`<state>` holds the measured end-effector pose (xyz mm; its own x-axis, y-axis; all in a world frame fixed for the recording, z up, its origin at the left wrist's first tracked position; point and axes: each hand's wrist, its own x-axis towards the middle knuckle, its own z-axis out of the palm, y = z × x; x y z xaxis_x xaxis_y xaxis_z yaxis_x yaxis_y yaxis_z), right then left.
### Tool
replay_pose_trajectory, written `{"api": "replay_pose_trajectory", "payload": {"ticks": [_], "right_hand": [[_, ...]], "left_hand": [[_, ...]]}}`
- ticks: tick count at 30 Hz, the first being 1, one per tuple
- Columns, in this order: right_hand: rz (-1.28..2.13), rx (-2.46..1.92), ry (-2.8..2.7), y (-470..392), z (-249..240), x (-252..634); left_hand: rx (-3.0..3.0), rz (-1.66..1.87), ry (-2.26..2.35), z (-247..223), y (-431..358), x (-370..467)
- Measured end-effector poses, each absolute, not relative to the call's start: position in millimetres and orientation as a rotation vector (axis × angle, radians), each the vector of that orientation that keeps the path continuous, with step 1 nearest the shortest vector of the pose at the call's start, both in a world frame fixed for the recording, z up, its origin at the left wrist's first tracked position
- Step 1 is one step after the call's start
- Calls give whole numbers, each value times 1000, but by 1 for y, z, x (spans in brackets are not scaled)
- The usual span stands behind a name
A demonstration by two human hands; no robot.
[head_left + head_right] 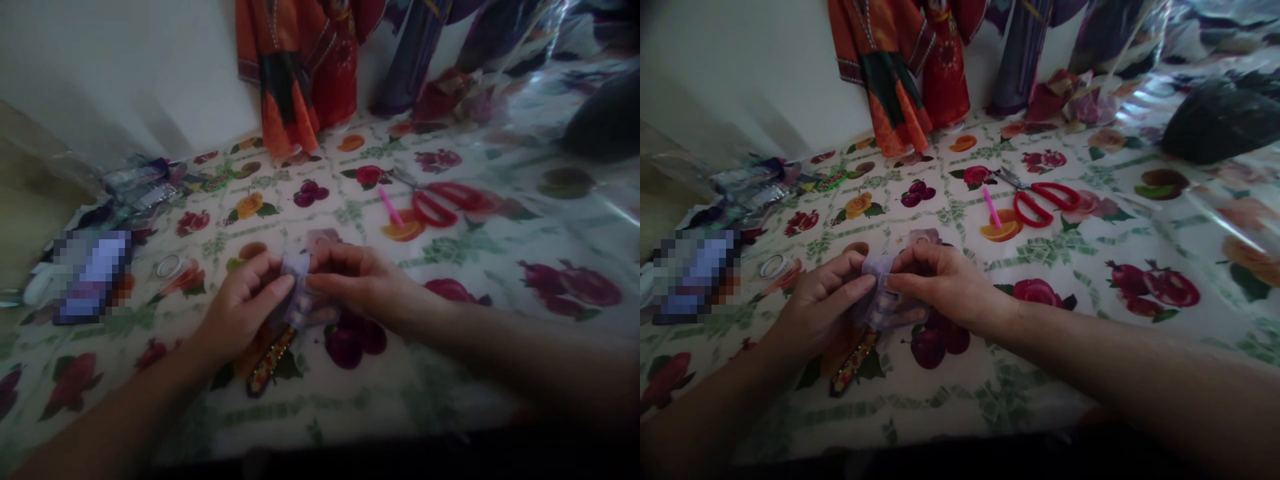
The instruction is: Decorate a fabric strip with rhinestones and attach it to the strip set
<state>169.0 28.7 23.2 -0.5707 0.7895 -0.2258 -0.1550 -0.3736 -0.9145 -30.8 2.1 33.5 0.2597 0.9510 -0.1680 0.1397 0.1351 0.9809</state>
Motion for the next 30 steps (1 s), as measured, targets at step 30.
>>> {"api": "replay_pose_trajectory", "payload": {"ticks": [30], "right_hand": [[1887, -963, -1370, 29, 27, 170]], "left_hand": [[1224, 863, 1112, 35, 1, -31]]}}
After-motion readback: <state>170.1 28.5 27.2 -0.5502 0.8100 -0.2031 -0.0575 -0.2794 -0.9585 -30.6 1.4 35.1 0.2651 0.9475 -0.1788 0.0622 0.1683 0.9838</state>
